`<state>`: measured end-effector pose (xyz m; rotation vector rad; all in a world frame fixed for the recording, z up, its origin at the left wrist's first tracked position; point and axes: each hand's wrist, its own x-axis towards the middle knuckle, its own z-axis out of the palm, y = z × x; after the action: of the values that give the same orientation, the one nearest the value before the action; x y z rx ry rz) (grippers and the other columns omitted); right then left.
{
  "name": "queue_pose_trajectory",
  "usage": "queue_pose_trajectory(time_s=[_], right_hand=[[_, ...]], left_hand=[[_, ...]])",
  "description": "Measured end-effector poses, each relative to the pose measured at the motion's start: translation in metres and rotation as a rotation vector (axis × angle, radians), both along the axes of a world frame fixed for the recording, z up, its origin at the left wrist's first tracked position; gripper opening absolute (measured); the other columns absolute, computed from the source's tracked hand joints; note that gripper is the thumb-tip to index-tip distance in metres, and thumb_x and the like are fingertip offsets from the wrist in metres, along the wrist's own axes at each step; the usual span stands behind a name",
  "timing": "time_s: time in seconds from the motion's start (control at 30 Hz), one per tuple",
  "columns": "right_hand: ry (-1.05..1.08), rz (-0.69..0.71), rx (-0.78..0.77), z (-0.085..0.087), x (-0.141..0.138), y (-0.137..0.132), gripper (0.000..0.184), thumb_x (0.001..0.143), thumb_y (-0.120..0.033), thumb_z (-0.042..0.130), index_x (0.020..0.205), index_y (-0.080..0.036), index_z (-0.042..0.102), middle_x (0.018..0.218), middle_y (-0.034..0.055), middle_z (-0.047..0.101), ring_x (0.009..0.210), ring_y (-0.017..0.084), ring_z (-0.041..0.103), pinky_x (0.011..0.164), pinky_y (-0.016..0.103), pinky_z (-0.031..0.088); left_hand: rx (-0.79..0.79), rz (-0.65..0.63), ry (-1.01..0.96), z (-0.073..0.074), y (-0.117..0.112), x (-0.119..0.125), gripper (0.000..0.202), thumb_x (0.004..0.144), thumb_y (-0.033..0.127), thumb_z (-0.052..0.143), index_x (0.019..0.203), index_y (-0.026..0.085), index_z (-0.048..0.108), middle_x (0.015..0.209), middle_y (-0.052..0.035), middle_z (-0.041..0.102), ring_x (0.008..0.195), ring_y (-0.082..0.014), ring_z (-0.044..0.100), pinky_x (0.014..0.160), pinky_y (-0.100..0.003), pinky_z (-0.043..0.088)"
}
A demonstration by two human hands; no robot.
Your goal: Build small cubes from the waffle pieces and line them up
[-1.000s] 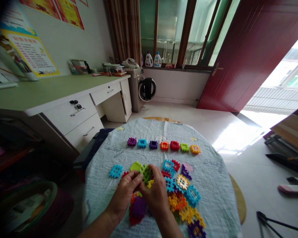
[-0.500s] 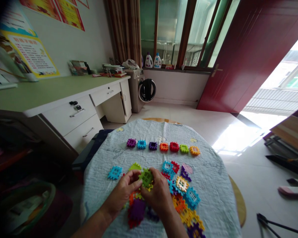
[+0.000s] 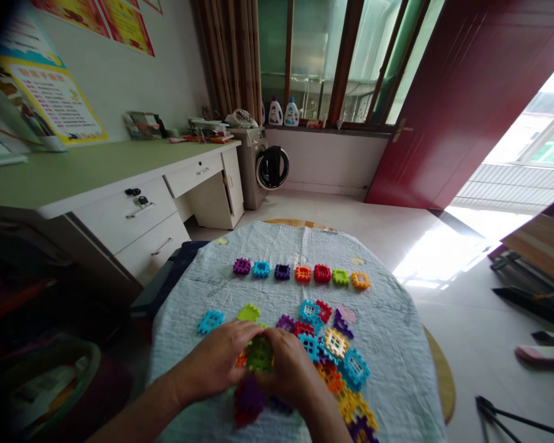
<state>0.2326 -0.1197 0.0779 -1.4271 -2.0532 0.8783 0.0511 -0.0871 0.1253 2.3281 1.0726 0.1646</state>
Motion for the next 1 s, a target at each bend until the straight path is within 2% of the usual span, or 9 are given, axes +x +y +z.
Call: queue_pose_trajectory(time_s=[0.13,0.3,0.47,0.6,0.67,0.73,0.8,0.9,1.0], right_hand=[[-0.005,0.015,-0.002,0.003,-0.001,0.002,0.033,0.067,-0.019,0.066,0.099,-0.02,0.061,0.091,0.0023,0.068,0.08,0.016,0.061,0.07,0.027,0.042],[0.01,-0.001,0.04,0.011,-0.003,0.005,0.039,0.065,-0.012,0.062,0.103,-0.02,0.06,0.095,0.0042,0.068,0.086,0.018,0.062,0.075,0.029,0.046],[0.04,0.007,0.086,0.012,-0.006,0.01,0.039,0.066,-0.011,0.061,0.104,-0.021,0.061,0.094,0.0031,0.069,0.086,0.018,0.063,0.077,0.029,0.049],[0.037,-0.058,0.195,0.005,0.006,0.011,0.057,0.07,-0.018,0.065,0.126,-0.021,0.056,0.117,0.0097,0.067,0.107,0.024,0.063,0.091,0.038,0.052],[0.011,-0.158,0.264,0.001,0.03,0.011,0.064,0.075,-0.03,0.067,0.136,-0.02,0.049,0.129,0.0133,0.062,0.117,0.028,0.059,0.096,0.045,0.051],[-0.031,-0.291,0.277,-0.006,0.066,0.009,0.062,0.081,-0.042,0.063,0.137,-0.019,0.049,0.128,0.0141,0.063,0.112,0.029,0.062,0.091,0.047,0.054],[-0.099,-0.439,0.253,-0.018,0.111,0.007,0.06,0.083,-0.052,0.059,0.133,-0.02,0.053,0.126,0.0143,0.063,0.102,0.027,0.066,0.083,0.043,0.055],[-0.2,-0.65,0.249,-0.046,0.178,0.0,0.062,0.077,-0.063,0.057,0.122,-0.02,0.061,0.119,0.0153,0.065,0.091,0.027,0.067,0.076,0.04,0.054],[-0.291,-0.788,0.292,-0.08,0.223,-0.008,0.062,0.073,-0.069,0.052,0.105,-0.018,0.066,0.106,0.017,0.067,0.092,0.033,0.065,0.079,0.047,0.052]], left_hand=[[0.002,0.002,0.027,0.0,0.005,-0.001,0.043,0.073,0.016,0.059,0.115,0.024,0.061,0.115,-0.0066,0.069,0.11,-0.0251,0.061,0.1,-0.037,0.045],[0.041,-0.027,-0.014,0.0,0.011,-0.003,0.04,0.072,0.018,0.062,0.112,0.025,0.063,0.107,-0.0071,0.071,0.102,-0.0276,0.064,0.09,-0.036,0.046],[0.095,-0.02,-0.057,0.001,0.007,0.0,0.032,0.076,0.017,0.058,0.108,0.023,0.062,0.104,-0.0091,0.07,0.1,-0.0281,0.063,0.091,-0.038,0.045],[0.105,0.024,-0.094,-0.005,0.016,-0.008,0.033,0.074,0.021,0.062,0.108,0.022,0.064,0.105,-0.0094,0.071,0.101,-0.0285,0.063,0.094,-0.038,0.045],[0.103,0.099,-0.103,-0.011,0.032,-0.021,0.044,0.069,0.02,0.067,0.113,0.022,0.065,0.112,-0.0091,0.071,0.108,-0.0293,0.062,0.101,-0.039,0.043],[0.107,0.207,-0.065,-0.02,0.056,-0.042,0.054,0.065,0.018,0.067,0.119,0.021,0.063,0.119,-0.0093,0.069,0.114,-0.0293,0.061,0.105,-0.038,0.042],[0.117,0.292,0.03,-0.029,0.086,-0.065,0.058,0.067,0.02,0.068,0.124,0.02,0.062,0.126,-0.009,0.067,0.118,-0.0284,0.06,0.107,-0.036,0.042],[0.149,0.351,0.218,-0.042,0.134,-0.095,0.058,0.07,0.019,0.067,0.127,0.019,0.061,0.127,-0.0081,0.068,0.116,-0.0253,0.062,0.105,-0.032,0.043],[0.17,0.345,0.32,-0.05,0.171,-0.11,0.059,0.069,0.019,0.068,0.127,0.018,0.06,0.126,-0.0085,0.068,0.116,-0.025,0.062,0.102,-0.03,0.044]])
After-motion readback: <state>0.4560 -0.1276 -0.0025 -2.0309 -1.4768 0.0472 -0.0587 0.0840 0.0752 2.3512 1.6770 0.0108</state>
